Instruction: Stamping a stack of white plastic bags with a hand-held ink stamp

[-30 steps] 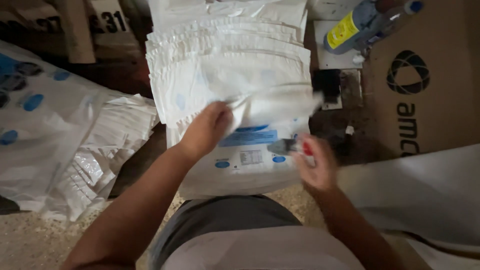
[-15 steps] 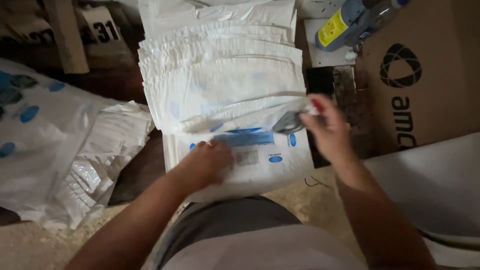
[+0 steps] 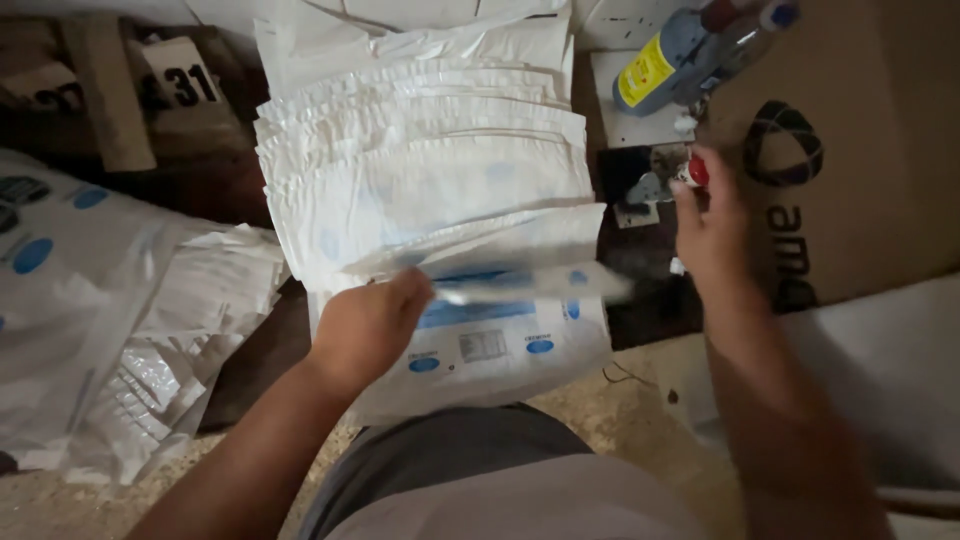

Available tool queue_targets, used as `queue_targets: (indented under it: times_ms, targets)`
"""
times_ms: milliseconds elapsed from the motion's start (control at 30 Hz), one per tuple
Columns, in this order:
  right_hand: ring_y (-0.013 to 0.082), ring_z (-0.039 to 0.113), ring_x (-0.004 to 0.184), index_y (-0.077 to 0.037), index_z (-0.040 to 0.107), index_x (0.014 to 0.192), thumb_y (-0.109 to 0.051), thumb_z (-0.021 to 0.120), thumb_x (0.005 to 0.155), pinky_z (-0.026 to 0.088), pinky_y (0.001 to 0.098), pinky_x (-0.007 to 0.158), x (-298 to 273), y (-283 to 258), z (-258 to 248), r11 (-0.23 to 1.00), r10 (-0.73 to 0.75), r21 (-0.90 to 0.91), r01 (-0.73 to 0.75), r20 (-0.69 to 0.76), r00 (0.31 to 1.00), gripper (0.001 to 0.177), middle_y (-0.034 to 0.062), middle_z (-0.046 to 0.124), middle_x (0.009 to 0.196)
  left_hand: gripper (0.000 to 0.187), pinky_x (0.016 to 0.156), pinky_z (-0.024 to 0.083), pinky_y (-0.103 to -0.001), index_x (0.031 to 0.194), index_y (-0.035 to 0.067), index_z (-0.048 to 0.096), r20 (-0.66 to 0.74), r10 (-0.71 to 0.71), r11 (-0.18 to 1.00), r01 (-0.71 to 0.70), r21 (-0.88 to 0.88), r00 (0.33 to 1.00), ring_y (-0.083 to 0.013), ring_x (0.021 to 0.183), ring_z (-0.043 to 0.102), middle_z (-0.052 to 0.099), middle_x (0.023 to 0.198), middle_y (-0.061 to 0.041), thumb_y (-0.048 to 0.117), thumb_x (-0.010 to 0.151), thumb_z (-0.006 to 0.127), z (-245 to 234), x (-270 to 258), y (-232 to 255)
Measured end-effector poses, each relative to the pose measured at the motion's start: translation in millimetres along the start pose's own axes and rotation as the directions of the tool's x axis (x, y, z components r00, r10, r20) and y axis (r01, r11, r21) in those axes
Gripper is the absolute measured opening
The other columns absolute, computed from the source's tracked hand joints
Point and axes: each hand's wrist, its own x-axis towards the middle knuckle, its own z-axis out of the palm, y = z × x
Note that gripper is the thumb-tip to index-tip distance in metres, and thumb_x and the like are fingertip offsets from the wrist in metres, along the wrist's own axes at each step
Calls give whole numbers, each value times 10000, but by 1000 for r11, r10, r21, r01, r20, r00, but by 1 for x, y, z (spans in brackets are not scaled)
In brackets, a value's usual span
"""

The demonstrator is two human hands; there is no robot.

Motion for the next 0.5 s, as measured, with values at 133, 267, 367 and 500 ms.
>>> queue_targets:
  times_ms: [133, 267, 367, 500]
  targets:
    - [454, 614, 1214, -19, 593, 1447, -55, 719, 1044, 487, 514, 1035, -3, 9, 24, 994, -105, 21, 106, -50, 993, 423, 269, 637, 1326, 225, 748, 579, -548, 1169, 126, 571, -56, -302, 871, 251, -423, 952, -371, 809, 761, 786, 837, -112, 281, 1079, 434, -9, 11, 8]
    - [466, 612, 1209, -79, 597, 1455, -136, 741, 1024, 480, 535, 1030, 9, 4, 23, 999, -35, 0, 35, 36, 999, 458, 269, 645, 1324, 507, 973, 571, -575, 1393, 65, 288, -165, -231, 733, 60, -678, 959, -466, 1251, 598, 564, 1421, -286, -2, 978, 571, -6, 20, 22]
    - [480, 603, 1218, -53, 599, 1446, -85, 722, 1039, 475, 539, 1039, 18, -37, -1, 995, -7, 95, 4, 33, 999, 427, 288, 640, 1324, 913, 1043, 458, -704, 1595, 51, 108, -105, -116, 789, 27, -614, 988, -578, 1321, 458, 295, 1598, -344, 1, 902, 700, -31, 12, 47]
    - [455, 613, 1213, -72, 586, 1455, -103, 723, 1049, 485, 507, 1032, 23, 13, 27, 991, -104, 88, 102, 25, 994, 429, 269, 638, 1320, 1032, 1193, 266, -626, 1632, 190, 321, -288, 200, 978, -211, -7, 937, -474, 1494, 294, 339, 1641, -146, 255, 760, 870, 48, 17, 0]
